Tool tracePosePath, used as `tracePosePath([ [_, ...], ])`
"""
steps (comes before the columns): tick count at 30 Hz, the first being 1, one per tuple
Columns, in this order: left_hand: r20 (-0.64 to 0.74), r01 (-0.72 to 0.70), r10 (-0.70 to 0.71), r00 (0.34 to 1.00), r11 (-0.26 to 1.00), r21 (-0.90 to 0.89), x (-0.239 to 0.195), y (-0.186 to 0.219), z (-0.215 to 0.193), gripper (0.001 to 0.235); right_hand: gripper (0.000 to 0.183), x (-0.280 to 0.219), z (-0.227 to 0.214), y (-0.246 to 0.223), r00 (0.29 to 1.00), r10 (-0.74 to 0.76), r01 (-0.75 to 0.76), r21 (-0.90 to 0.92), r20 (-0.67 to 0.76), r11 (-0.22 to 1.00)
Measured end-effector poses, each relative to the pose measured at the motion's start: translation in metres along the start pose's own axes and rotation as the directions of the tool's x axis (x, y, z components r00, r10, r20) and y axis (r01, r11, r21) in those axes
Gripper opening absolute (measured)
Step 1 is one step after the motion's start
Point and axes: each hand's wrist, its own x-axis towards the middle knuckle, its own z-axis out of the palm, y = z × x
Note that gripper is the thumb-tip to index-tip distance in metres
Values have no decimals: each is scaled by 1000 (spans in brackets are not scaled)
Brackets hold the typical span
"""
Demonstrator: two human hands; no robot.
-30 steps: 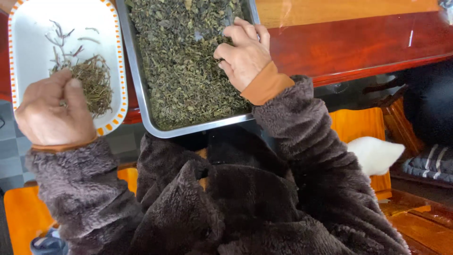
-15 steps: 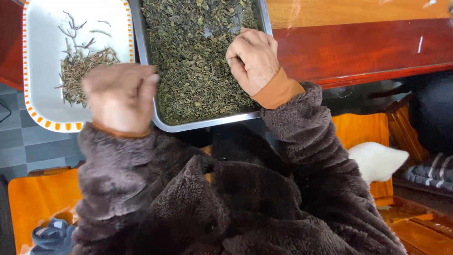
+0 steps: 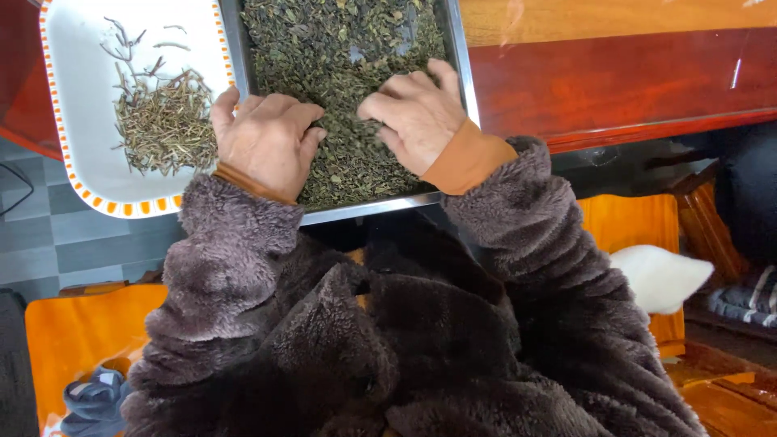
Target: Sorting dried tea leaves by picking out stems and debris and placing them in a separate bowl
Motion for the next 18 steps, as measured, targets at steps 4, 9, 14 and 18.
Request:
tracePosePath([
  [4,26,-11,12,1000,998,-54,-3,5,-9,21,14,-5,-8,19,990,119,-115,-60,73,992],
  [9,-3,-15,15,1000,991,-131,-10,10,-18,18,29,-19,-13,45,993,96,-99,-35,-74,995],
  [14,-46,-14,5,999,980,-198,-19,14,-23,14,11,-22,-11,48,988,139,-149,-163,-73,975],
  [18,-45,32,-49,998,947,-321,-20,18,-28,30,15,-9,-26,25,990,121,-127,-93,-68,988],
])
